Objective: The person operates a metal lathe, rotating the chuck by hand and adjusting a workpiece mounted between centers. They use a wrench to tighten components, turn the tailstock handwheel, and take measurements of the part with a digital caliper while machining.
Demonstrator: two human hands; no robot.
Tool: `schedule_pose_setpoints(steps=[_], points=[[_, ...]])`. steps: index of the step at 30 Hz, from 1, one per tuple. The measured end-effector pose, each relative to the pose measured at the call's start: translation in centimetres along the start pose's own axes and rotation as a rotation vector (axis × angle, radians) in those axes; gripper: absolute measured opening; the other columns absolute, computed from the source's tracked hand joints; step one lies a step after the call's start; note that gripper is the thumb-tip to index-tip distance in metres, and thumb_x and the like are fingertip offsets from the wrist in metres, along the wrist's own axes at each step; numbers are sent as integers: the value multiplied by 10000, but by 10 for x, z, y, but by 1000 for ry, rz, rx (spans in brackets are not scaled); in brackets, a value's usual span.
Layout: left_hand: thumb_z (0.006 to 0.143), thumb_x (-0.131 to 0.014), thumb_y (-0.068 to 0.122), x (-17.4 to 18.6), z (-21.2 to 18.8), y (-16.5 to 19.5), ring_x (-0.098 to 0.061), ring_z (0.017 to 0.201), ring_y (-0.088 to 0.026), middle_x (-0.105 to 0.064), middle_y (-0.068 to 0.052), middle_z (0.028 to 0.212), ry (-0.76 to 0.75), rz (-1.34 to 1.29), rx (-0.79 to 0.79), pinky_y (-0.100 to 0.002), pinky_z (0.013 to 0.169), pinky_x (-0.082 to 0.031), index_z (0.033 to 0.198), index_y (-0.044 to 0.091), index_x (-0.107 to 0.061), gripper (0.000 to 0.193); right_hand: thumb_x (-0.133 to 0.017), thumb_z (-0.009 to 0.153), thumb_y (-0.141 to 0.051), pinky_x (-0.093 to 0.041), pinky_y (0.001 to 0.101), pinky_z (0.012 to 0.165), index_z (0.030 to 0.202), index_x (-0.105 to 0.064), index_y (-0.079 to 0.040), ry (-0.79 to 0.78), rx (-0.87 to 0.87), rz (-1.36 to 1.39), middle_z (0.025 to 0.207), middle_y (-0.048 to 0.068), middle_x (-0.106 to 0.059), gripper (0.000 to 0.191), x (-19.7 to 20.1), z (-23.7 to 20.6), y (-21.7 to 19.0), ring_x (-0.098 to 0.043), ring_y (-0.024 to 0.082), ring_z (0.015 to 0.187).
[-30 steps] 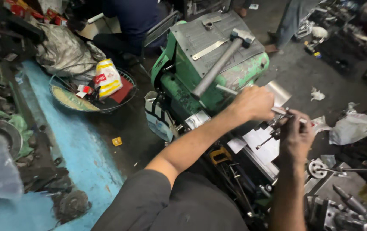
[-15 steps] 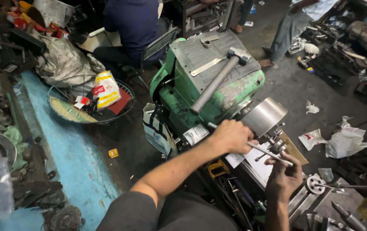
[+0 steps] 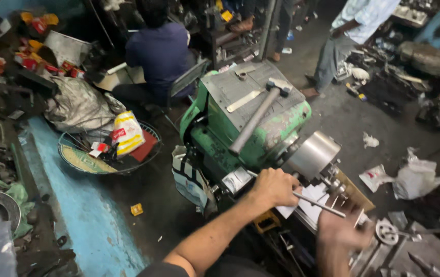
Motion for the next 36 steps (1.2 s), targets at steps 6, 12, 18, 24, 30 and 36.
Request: schedule_pose_setpoints(steps=[6, 12, 18, 24, 30, 36], points=[[961, -682, 391, -59, -21, -31, -544, 633, -136, -566, -33, 676, -81, -948, 131, -323, 583, -448, 868, 39, -683, 364, -569, 1075, -315, -471, 380, 1004, 1210, -678, -54, -628, 19, -23, 1031, 129, -699, 313, -184, -22, 6, -618, 253, 1018], [961, -632, 342, -71, -52, -47, -491, 617, -73, -536, 35, 639, 77, -1053, 170, -284, 562, -390, 822, 49, -647, 325, -609, 992, -152, -500, 402, 894, 1089, -592, 28, -628, 55, -685, 902, 156, -624, 205, -118, -49, 27, -603, 256, 880], [956, -650, 267, -123, -71, -81, -496, 637, -59, -557, 15, 660, 150, -1160, 30, -290, 583, -401, 772, 23, -613, 307, -541, 948, -47, -491, 308, 673, 1083, -608, -13, -86, -187, -1030, 841, 88, -632, 154, 25, -24, 14, -592, 170, 750], [918, -719, 158, -112, -121, -74, -544, 461, -231, -516, -80, 553, 237, -692, -253, -350, 481, -403, 628, 69, -568, 339, -590, 941, -76, -485, 279, 649, 1052, -606, -42, -51, -309, -1103, 830, 66, -656, 117, 72, -57, -19, -577, 138, 703], [860, -726, 198, -31, -90, 3, -644, 524, -301, -624, -109, 597, 315, -363, -474, -392, 512, -522, 634, 106, -631, 262, -590, 956, -96, -470, 245, 654, 1059, -641, -52, 58, -198, -1163, 842, 52, -663, 123, 87, -74, -60, -587, 106, 732], [762, -769, 325, -2, -27, 38, -666, 586, -384, -662, -145, 604, 95, -91, -218, -478, 550, -545, 763, 211, -784, 115, -606, 962, -75, -476, 242, 681, 1072, -622, -47, -85, -198, -1043, 854, 60, -657, 114, 66, -86, -61, -591, 115, 744]])
Point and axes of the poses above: each hand's wrist, its own z-axis towards the middle knuckle, its own x-axis out of the back of the hand, y = z × x, the point moved 10 cm from there along z, towards the middle knuckle
